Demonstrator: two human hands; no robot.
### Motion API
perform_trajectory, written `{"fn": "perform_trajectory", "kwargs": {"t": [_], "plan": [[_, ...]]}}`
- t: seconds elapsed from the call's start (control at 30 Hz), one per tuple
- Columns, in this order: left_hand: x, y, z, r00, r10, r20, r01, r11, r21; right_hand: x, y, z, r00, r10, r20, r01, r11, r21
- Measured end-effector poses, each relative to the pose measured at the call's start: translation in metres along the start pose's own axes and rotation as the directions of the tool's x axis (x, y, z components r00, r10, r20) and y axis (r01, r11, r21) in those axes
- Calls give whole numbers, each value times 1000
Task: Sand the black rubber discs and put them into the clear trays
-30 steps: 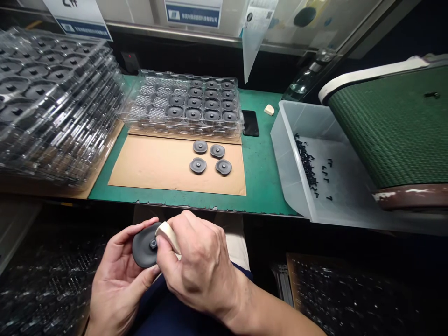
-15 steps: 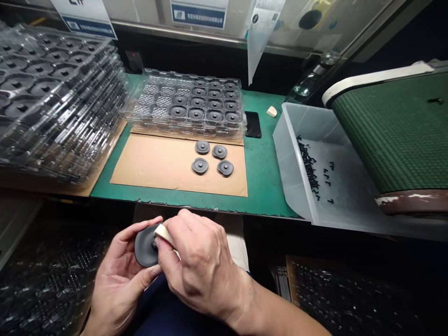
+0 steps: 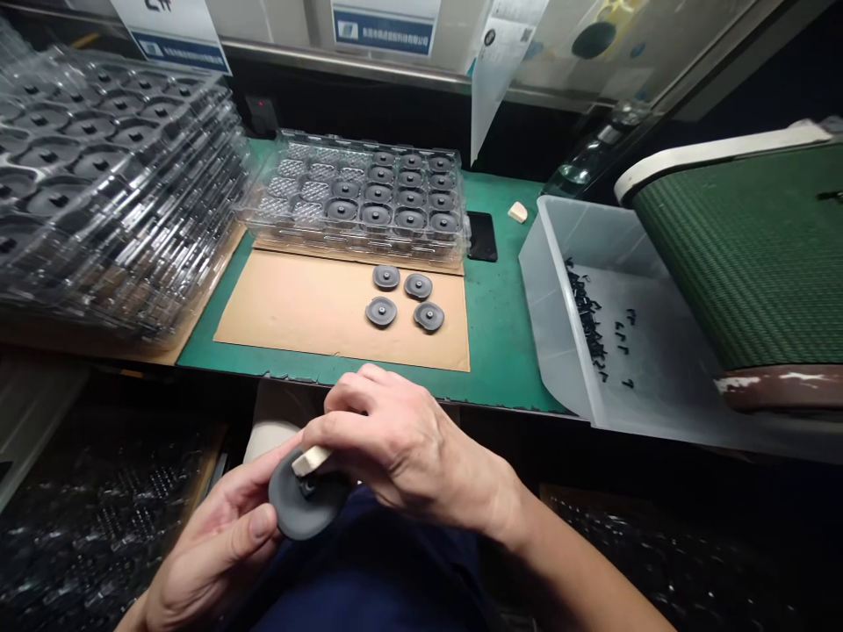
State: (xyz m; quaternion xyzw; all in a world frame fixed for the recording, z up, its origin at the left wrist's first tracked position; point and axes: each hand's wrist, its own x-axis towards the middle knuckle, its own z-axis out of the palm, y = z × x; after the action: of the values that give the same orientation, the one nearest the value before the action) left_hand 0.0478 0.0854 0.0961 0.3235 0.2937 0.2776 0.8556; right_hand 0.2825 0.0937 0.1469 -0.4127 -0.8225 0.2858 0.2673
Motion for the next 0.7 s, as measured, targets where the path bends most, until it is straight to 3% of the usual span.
{"fn": "perform_trajectory", "kwargs": {"t": [0.1, 0.2, 0.33, 0.5, 0.6, 0.7], "plan": [[1, 1, 1, 1000, 10, -9, -10, 1000, -9, -1, 1, 1, 1000, 1, -11, -1, 1000, -2], [2, 1, 2, 992, 44, -118, -47, 999, -24, -3, -2, 7, 995, 65, -77, -67, 998, -15], [6, 1, 9, 928, 197, -317, -198, 980, 31, -8, -13, 23, 945, 235, -228, -247, 969, -26], [9, 0, 17, 854, 355, -381, -318, 935, 160, -10, -26, 40, 906, 314, -283, -310, 949, 60], [8, -1, 17, 867, 334, -370, -290, 942, 171, -7, -25, 39, 899, 287, -331, -308, 951, -13], [4, -2, 14, 914, 196, -354, -179, 981, 81, -5, -18, 34, 929, 216, -299, -239, 970, -41]]}}
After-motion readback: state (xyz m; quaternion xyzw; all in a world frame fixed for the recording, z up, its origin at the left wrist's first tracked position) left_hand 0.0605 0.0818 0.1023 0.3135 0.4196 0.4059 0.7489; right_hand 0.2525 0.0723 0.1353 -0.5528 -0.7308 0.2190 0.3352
